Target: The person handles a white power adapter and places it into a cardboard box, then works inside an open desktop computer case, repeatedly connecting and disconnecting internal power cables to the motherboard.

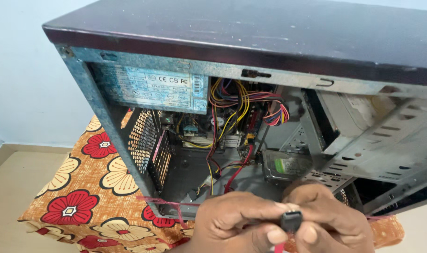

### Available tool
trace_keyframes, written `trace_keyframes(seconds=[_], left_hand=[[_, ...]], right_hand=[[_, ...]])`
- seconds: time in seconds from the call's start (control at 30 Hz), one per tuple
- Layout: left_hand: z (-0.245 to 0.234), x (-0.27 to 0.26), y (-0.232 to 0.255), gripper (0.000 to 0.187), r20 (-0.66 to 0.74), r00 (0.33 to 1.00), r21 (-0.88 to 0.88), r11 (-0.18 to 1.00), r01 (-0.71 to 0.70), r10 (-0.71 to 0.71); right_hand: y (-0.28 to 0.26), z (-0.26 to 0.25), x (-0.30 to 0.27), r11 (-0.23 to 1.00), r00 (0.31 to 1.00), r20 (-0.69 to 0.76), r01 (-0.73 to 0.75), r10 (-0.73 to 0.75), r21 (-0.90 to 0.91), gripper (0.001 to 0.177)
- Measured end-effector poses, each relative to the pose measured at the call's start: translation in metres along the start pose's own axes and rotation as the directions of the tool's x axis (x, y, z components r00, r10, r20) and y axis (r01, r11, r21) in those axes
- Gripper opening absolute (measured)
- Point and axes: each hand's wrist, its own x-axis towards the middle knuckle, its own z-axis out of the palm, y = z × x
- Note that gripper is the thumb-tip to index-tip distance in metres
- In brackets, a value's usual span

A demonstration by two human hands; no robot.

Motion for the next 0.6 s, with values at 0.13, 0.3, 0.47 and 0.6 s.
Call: trace_keyframes(seconds=[0.13,0.3,0.47,0.6], left_hand=[[-0.002,0.006,0.011,0.024,0.115,0.987,0.210,0.969,-0.133,0.110],[0.003,0.015,0.019,0.024,0.293,0.931,0.535,0.770,-0.348,0.217],[0.003,0.027,0.020,0.027,0.385,0.866,0.643,0.581,-0.499,0.318],[-0.009,0.028,0.018,0.030,0.416,0.838,0.717,0.440,-0.540,0.352]], right_hand=[[-0.014,-0.001,0.029,0.991,0.980,0.147,0.129,-0.133,0.037,0.022],[-0.005,-0.008,0.048,0.947,0.897,0.306,0.283,-0.318,0.155,0.019],[0.000,-0.015,0.033,0.949,0.936,0.202,0.252,-0.288,0.188,0.019],[-0.002,-0.006,0.046,0.925,0.917,0.129,0.381,-0.377,-0.009,0.023]])
